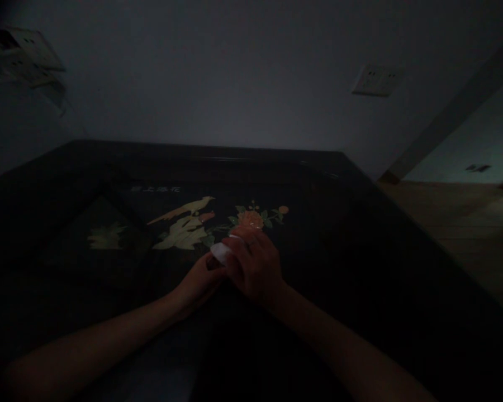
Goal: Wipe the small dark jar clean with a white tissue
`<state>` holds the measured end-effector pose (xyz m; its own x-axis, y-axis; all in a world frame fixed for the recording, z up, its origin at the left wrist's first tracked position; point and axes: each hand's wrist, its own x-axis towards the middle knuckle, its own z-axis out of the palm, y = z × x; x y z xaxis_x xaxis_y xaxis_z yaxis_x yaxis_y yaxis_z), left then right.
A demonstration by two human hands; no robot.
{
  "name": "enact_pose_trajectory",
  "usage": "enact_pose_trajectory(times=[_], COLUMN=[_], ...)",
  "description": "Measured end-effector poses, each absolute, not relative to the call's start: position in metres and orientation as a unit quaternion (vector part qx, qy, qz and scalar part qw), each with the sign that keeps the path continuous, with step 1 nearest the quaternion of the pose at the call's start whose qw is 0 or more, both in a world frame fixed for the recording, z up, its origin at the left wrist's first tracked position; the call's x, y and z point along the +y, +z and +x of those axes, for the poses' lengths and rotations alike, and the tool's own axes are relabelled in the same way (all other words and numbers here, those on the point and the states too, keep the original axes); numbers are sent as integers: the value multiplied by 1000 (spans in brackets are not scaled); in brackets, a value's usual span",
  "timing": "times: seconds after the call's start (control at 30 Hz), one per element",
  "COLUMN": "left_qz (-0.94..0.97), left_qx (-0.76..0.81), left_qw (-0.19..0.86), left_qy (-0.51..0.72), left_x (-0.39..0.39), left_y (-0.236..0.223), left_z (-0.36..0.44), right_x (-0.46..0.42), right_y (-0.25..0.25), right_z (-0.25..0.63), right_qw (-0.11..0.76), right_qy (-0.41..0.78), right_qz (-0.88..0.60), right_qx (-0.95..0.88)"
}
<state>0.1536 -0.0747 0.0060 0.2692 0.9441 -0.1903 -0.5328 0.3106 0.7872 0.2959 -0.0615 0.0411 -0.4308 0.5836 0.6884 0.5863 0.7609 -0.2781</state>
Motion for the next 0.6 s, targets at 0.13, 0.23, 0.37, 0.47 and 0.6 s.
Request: enact_pose_trajectory(times=[0.13, 0.23, 0.37, 0.47, 0.6], left_qz=[310, 303, 296, 299, 311], left_qx=[343, 320, 288, 280, 287], left_qw=[729, 743, 767, 773, 765], left_qy=[505, 504, 491, 483, 486], left_x=[-73, -72, -72, -73, -72], left_y=[2, 3, 3, 2, 2], left_z=[155, 154, 152, 150, 150], right_x=[-61, -59, -57, -54, -52], right_y=[43, 45, 46, 43, 34], right_z=[294, 293, 292, 293, 296], right_qw=[390, 430, 512, 545, 556], right_qy=[-36, 32, 205, 317, 332], right_qz=[-323, -330, -359, -393, -450], right_qx=[-861, -839, -753, -669, -615])
